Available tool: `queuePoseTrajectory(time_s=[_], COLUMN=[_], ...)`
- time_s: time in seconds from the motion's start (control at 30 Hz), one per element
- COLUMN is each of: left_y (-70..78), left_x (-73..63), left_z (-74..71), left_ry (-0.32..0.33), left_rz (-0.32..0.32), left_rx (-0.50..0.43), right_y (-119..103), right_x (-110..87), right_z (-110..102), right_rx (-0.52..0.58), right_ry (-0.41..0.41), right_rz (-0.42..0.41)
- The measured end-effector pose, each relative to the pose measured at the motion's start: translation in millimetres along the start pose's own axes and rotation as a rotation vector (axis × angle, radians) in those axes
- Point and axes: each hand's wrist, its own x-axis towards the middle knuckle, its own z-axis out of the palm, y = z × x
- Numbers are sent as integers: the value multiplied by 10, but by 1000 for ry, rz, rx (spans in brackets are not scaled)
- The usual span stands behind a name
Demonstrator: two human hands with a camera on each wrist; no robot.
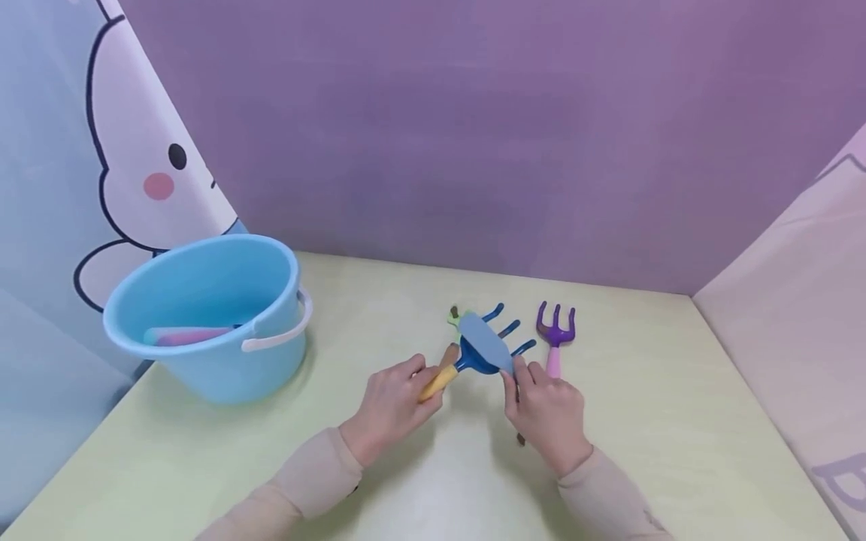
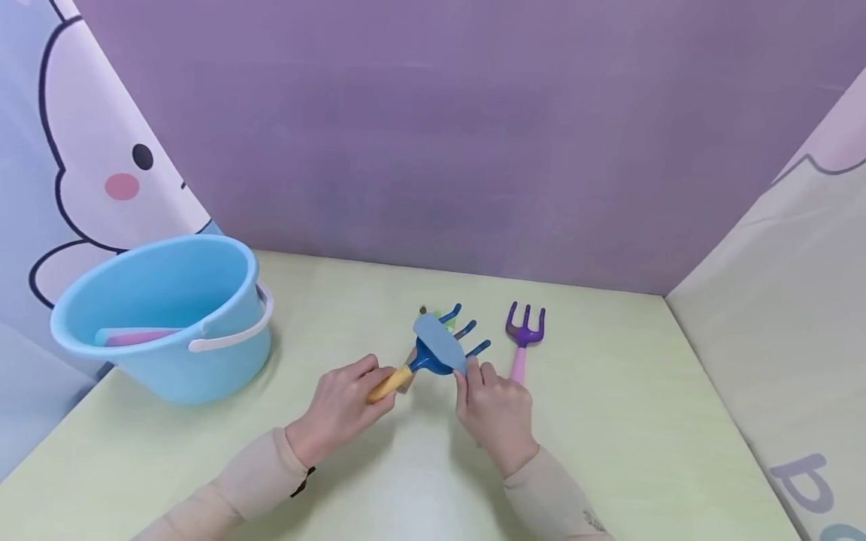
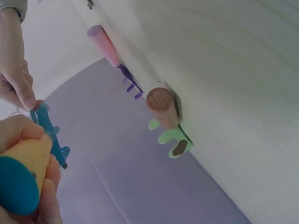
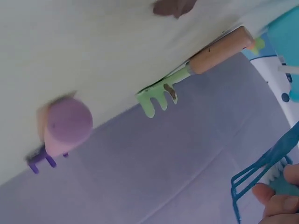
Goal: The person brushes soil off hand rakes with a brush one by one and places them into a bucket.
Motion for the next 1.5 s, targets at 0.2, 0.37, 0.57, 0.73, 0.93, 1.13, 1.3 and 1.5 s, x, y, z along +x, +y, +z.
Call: queuePoseTrajectory(time_s=[0.2, 0.37, 0.57, 0.73, 0.93, 1.13, 1.3, 1.5], left_y=[18, 24, 13, 3, -6, -11, -35, -80], left_x=[-26, -31, -55, -52, -33, -47, -107, -129], left_z=[-32, -66, -90, -97, -108, -105, -100, -103], left_ry=[-6, -24, -67, -78, -23, 35, 22, -11], left_rz=[-16, -54, -107, -136, -95, -27, -36, -38], left_rx=[34, 26, 30, 13, 41, 78, 102, 121], right_y=[-51, -70, -85, -34, 7, -69, -133, -142], right_x=[32, 41, 50, 29, -2, 55, 117, 151], right_z=[3, 8, -58, -95, -59, -72, -101, -99], right_rx=[-27, 86, 269, 251, 81, 96, 230, 360], right_ry=[-12, -66, -190, -152, -79, -120, -296, -383], right_rz=[-12, 82, 276, 309, 199, 200, 304, 323])
